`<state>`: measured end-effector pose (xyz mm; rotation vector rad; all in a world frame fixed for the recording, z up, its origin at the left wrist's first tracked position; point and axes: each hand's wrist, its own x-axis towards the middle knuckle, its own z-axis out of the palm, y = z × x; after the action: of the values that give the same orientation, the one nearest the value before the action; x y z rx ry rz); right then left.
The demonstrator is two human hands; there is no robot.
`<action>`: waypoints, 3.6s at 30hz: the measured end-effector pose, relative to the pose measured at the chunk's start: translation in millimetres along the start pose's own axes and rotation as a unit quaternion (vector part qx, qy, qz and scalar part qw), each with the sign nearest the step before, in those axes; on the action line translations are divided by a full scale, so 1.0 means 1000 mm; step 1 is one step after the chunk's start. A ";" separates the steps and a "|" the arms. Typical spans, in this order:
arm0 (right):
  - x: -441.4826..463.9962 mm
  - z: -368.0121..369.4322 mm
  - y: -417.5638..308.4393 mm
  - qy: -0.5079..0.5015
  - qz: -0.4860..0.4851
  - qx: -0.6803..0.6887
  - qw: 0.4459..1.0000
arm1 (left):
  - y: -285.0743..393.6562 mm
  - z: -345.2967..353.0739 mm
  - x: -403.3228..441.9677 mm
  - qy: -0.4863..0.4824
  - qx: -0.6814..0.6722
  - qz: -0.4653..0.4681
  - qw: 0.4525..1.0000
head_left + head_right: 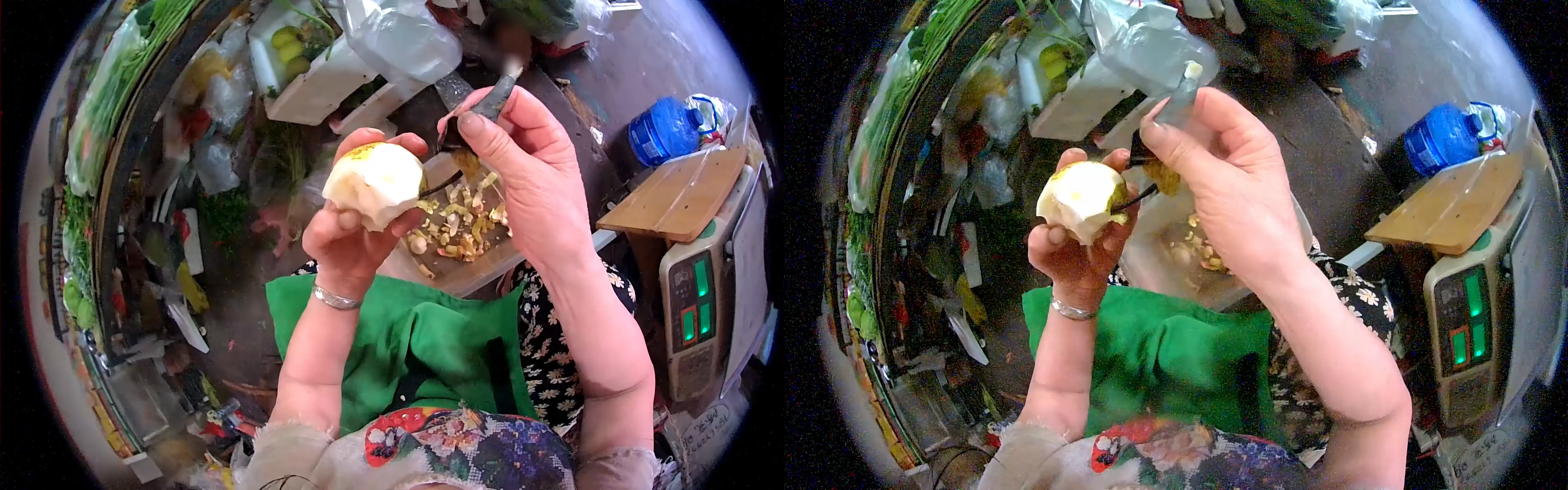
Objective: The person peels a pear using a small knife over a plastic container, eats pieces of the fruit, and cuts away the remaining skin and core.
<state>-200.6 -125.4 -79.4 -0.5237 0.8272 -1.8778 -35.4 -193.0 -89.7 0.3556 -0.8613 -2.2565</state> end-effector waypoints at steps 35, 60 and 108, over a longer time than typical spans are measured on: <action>-0.002 0.001 0.005 -0.143 0.082 -0.026 0.986 | -0.003 0.011 0.001 0.014 0.301 0.077 0.950; 0.000 -0.003 0.009 -0.007 0.173 0.123 0.977 | -0.006 0.010 0.002 -0.100 0.450 0.185 0.868; -0.008 0.004 0.022 -0.087 0.080 -0.216 0.969 | -0.012 0.022 -0.007 -0.041 0.547 0.172 0.818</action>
<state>-180.9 -125.4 -93.4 -0.8506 1.1315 -1.4814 -46.1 -170.9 -81.4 0.5378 -2.0388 -1.2386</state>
